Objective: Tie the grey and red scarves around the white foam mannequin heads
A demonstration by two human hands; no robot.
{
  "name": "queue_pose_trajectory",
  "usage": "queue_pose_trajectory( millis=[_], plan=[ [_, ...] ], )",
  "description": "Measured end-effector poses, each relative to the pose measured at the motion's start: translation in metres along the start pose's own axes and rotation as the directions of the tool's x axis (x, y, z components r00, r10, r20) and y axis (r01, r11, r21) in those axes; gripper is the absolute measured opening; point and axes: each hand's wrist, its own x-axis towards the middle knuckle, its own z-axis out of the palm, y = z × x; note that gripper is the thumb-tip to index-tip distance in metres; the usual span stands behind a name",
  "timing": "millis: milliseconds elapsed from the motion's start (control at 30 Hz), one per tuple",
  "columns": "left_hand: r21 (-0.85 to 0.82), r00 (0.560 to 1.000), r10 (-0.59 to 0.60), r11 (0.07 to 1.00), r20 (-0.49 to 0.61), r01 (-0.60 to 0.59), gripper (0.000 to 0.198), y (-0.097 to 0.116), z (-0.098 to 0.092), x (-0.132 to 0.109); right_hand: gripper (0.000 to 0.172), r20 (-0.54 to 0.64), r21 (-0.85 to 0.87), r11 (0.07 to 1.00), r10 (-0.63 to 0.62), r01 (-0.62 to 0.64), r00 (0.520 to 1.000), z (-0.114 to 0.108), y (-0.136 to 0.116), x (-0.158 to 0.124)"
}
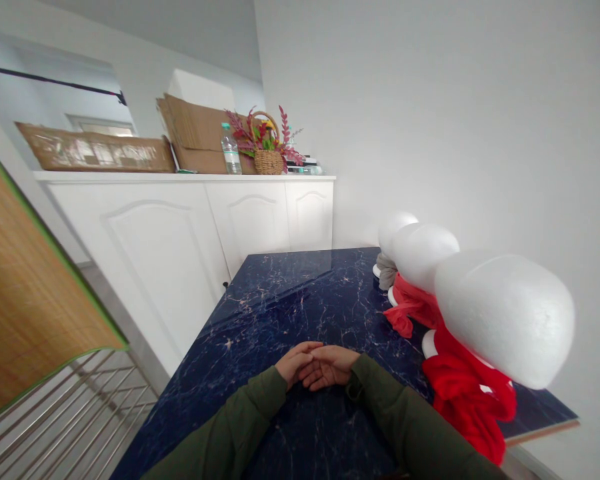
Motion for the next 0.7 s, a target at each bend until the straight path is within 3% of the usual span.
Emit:
queue_pose_trajectory(
  millis=[700],
  plan=[
    [0.009, 1.000, 0.009, 1.000, 0.011, -0.009, 0.042, -0.0027, -0.0022, 0.0014, 0.038, 0.012, -0.017, 1.000, 0.005, -0.005, 1.000, -0.0037, 0.0021, 0.0019]
  ],
)
